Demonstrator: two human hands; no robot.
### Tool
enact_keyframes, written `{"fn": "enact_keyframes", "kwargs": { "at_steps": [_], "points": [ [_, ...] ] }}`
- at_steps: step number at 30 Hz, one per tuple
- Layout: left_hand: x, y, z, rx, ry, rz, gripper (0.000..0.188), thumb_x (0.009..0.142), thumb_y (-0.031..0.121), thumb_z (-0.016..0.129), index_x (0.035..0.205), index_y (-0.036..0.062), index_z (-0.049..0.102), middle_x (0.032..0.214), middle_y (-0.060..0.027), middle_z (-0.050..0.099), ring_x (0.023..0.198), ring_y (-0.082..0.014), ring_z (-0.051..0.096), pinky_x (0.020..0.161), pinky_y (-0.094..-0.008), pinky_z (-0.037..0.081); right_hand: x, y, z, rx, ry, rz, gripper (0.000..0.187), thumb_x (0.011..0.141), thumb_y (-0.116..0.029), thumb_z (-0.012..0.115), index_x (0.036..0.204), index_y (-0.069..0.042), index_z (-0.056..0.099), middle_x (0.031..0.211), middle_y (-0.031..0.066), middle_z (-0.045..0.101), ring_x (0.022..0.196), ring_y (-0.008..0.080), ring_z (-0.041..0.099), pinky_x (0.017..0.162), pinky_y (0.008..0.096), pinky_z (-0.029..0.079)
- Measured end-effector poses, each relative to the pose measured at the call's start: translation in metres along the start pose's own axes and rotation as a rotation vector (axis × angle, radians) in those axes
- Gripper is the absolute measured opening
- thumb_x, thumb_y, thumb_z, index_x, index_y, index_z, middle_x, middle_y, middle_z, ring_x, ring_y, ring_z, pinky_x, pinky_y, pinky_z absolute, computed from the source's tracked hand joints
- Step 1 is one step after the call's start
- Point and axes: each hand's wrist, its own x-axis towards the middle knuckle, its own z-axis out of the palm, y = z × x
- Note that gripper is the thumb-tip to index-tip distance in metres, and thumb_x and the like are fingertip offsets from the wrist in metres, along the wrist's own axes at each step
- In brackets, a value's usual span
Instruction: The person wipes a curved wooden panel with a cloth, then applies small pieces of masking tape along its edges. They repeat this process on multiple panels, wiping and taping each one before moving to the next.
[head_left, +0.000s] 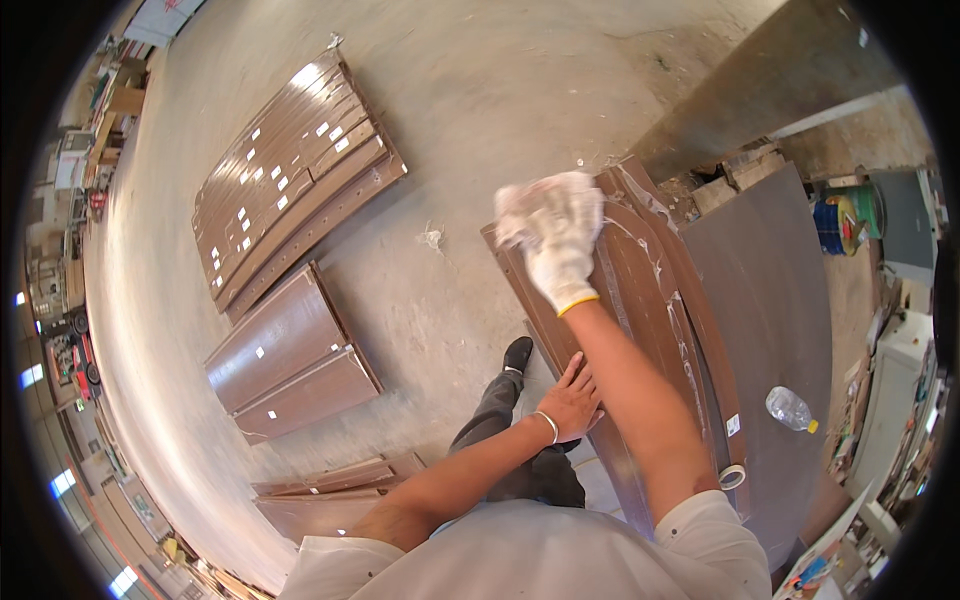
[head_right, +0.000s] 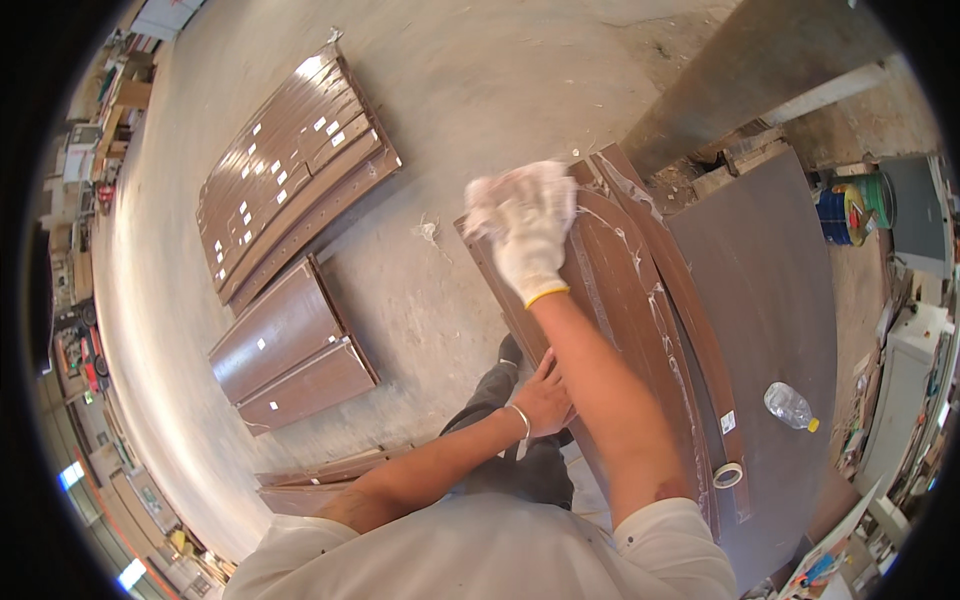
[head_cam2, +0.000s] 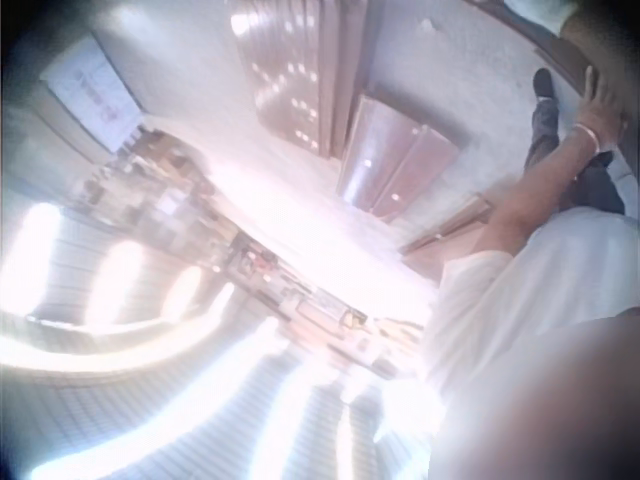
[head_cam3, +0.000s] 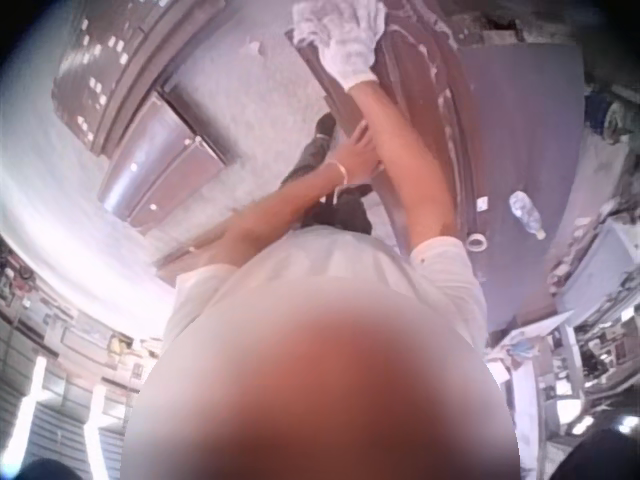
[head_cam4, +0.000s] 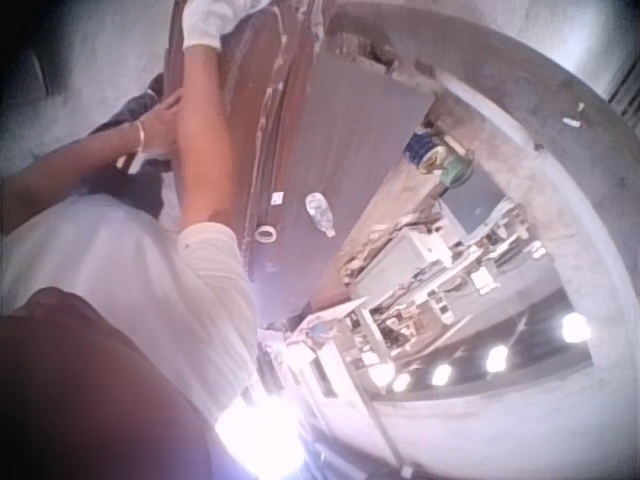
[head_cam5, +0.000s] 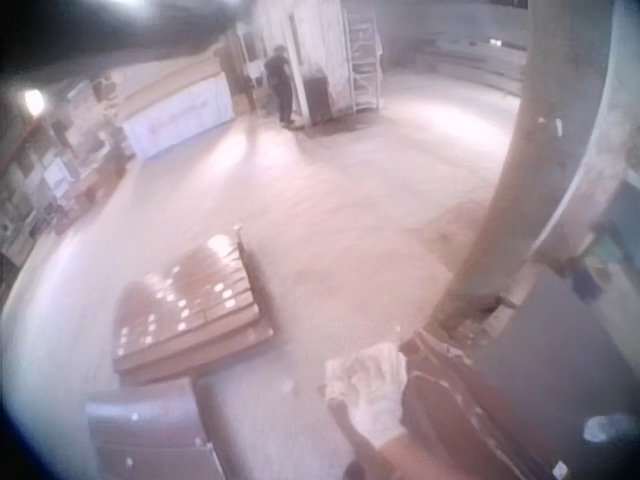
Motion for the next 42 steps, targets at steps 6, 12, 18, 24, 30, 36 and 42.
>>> {"fn": "enact_keyframes", "kwargs": {
  "at_steps": [6,12,18,24,30,36,42],
  "points": [
    [0.005,0.000,-0.007,-0.059,-0.089,-0.048,0.076,0.104,0.042,0.061,0.163,-0.0010,0.040,0.171,-0.0193,0.037,0.164,-0.0356,0.022,0.135,-0.0581,0.008,-0.047,0.005,-0.060,0.178,-0.427,-0.566,0.055,0.094,-0.033,0.069,0.146,-0.016,0.067,0.167,0.0104,0.049,0.165,0.0320,0.026,0.137,0.0529,0.006],
    [0.005,0.001,-0.005,0.052,-0.005,-0.028,0.088,0.101,0.043,0.064,0.168,-0.0006,0.030,0.175,-0.0203,0.029,0.167,-0.0375,0.014,0.135,-0.0575,0.002,-0.017,0.006,-0.025,0.137,-0.319,-0.157,0.049,0.097,-0.030,0.067,0.144,-0.017,0.067,0.164,0.0135,0.050,0.162,0.0348,0.029,0.136,0.0515,0.012],
    [0.009,-0.006,0.002,-0.030,-0.097,-0.022,0.069,0.102,0.040,0.063,0.160,0.0047,0.049,0.170,-0.0201,0.040,0.164,-0.0383,0.023,0.134,-0.0603,0.005,-0.036,-0.024,-0.012,0.167,-0.207,-0.497,0.068,0.093,-0.029,0.068,0.158,-0.013,0.054,0.171,0.0149,0.041,0.165,0.0393,0.019,0.137,0.0537,0.002],
    [-0.004,0.023,0.004,0.155,-0.692,-0.007,0.053,0.101,0.034,0.061,0.145,0.0050,0.063,0.150,-0.0220,0.063,0.141,-0.0395,0.058,0.122,-0.0529,0.039,-0.170,-0.004,-0.035,-0.028,-0.350,-0.392,0.066,0.098,-0.032,0.062,0.161,-0.015,0.052,0.174,0.0135,0.038,0.166,0.0340,0.021,0.137,0.0504,0.004],
    [-0.121,0.093,0.068,-0.144,-0.609,0.393,0.053,0.097,0.038,0.061,0.137,0.0023,0.064,0.120,-0.0230,0.073,0.117,-0.0436,0.069,0.103,-0.0518,0.054,-0.465,0.013,-0.078,-0.046,-0.411,-0.089,0.067,0.102,-0.034,0.051,0.166,-0.016,0.043,0.176,0.0105,0.034,0.166,0.0303,0.022,0.137,0.0493,0.007],
    [-0.157,0.066,0.074,-0.256,-0.286,0.187,0.040,0.106,0.020,0.065,0.141,0.0020,0.067,0.139,-0.0225,0.071,0.129,-0.0393,0.068,0.110,-0.0450,0.054,-0.827,0.016,-0.189,-0.027,-0.589,0.721,0.049,0.105,-0.023,0.047,0.153,-0.011,0.053,0.158,0.0087,0.052,0.152,0.0274,0.043,0.129,0.0436,0.029],
    [-0.140,0.049,0.037,-0.168,-0.013,0.035,0.028,0.103,0.007,0.065,0.130,0.0010,0.072,0.123,-0.0204,0.078,0.113,-0.0334,0.076,0.099,-0.0388,0.058,-1.020,0.004,-0.220,0.347,1.166,1.826,0.046,0.104,-0.011,0.050,0.148,-0.003,0.060,0.149,0.0123,0.062,0.139,0.0235,0.057,0.119,0.0358,0.043]
  ]
}}
